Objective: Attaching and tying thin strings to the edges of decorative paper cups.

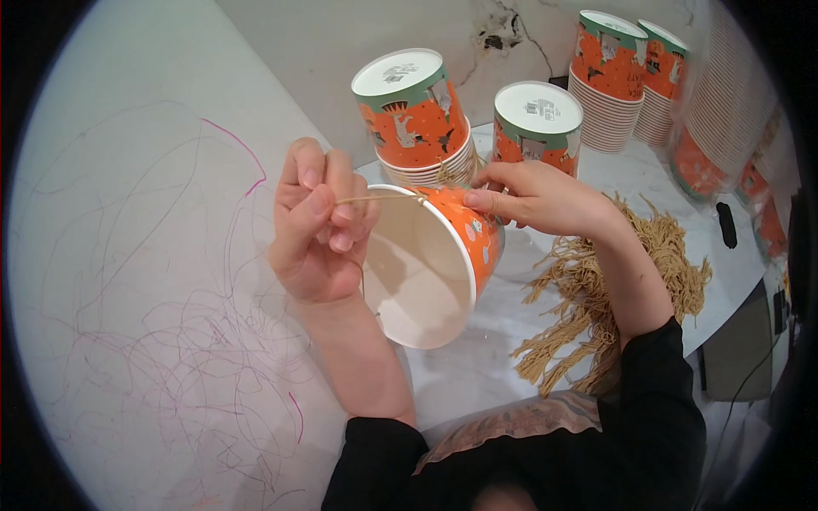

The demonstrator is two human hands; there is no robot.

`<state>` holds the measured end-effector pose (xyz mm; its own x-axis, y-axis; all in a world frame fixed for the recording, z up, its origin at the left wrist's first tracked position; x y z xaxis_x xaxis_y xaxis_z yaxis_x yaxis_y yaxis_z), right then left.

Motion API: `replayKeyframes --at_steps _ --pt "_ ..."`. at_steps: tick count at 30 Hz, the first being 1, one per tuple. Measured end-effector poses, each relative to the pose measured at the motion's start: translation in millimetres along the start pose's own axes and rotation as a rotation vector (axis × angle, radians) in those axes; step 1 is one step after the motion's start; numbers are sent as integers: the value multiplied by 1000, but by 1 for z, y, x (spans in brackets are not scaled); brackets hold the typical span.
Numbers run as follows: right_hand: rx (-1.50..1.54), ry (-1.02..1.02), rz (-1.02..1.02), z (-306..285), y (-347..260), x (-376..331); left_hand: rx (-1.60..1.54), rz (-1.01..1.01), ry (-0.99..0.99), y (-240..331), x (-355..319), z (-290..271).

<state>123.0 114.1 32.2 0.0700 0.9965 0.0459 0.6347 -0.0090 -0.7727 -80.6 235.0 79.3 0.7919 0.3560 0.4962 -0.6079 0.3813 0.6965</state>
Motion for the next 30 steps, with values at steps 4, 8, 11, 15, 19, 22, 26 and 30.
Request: replayKeyframes --at_steps 4,8,11,15,19,22,26,30 --pt "138 49 8 -3 1 -1 89 -1 -111 4 -1 0" --pt "310 138 -172 -17 5 -5 289 46 -145 5 -4 9" --pt "350 213 -254 -31 7 -9 378 29 -122 8 -15 13" --pt "360 277 -341 -49 0 -19 501 -79 -159 16 -34 11" --pt "377 464 -523 -65 -3 -31 741 -154 -35 25 -35 23" --pt "404 542 -601 -76 -4 -40 845 -80 212 28 -32 18" --pt "341 661 -667 -87 -7 -51 930 -12 376 31 -30 10" --pt "309 821 -731 -95 -2 -58 959 101 461 34 -29 2"
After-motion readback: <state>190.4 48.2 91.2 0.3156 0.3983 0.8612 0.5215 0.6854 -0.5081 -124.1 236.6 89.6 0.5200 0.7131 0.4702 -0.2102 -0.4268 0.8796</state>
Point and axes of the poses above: each hand's wrist, its own x-axis towards the middle knuckle, its own z-axis out of the palm, y = z × x, the point moved 3 cm from there along x, towards the middle knuckle, and after that the axes turned 7 degrees about -z, right-handed, at the moved point
